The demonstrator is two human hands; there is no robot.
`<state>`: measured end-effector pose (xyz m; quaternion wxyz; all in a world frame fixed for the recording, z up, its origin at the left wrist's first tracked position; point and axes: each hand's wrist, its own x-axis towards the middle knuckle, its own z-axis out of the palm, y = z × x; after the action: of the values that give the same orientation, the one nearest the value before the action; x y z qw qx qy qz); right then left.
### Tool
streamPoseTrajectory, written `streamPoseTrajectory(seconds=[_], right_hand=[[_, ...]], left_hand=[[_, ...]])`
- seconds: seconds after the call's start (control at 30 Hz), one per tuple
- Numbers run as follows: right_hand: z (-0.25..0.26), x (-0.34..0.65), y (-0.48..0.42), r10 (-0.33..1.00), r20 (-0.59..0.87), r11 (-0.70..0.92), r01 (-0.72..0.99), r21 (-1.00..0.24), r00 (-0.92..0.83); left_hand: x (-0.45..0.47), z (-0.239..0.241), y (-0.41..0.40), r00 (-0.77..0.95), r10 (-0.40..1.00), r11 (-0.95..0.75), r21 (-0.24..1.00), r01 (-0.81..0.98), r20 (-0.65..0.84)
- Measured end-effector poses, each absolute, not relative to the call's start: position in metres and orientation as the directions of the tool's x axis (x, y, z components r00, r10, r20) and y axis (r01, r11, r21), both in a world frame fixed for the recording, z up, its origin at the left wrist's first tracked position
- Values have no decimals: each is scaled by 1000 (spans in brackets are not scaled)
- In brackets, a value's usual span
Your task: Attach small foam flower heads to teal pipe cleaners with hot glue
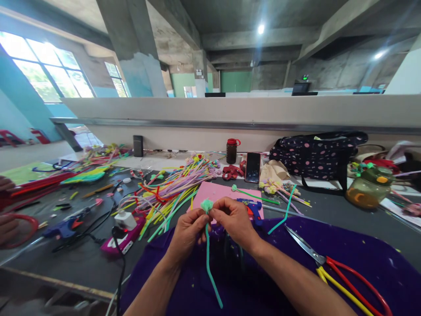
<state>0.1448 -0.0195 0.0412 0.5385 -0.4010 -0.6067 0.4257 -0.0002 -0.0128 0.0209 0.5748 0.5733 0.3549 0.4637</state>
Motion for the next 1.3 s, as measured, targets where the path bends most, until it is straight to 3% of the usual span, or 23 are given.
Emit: streamPoseTrajectory(seconds=[0.13, 0.33, 0.53, 0.83, 1.1, 1.3], right_hand=[[44, 145, -20, 947, 306, 310, 29, -950, -100], [42, 143, -24, 947, 272, 285, 62, -956, -169], [19, 122, -27, 921, 199, 223, 36, -974, -335], [18, 119, -30, 930, 176, 182, -10, -983, -324], [17, 115, -35, 926, -24, -123, -240, -963, -376], [14, 114, -34, 895, -101, -265, -336, -904, -435]], left_hand=[[-2, 20, -10, 297, 950, -34, 977, -210, 97], [-13, 22, -2, 112, 992, -5, 898, -439, 61], [-9, 18, -4, 49, 992, -84, 904, -418, 114], [-8, 17, -4, 65, 994, -55, 918, -393, 87], [-9, 20, -7, 88, 991, -54, 902, -428, 101], [-9, 19, -4, 148, 989, 49, 903, -426, 16]])
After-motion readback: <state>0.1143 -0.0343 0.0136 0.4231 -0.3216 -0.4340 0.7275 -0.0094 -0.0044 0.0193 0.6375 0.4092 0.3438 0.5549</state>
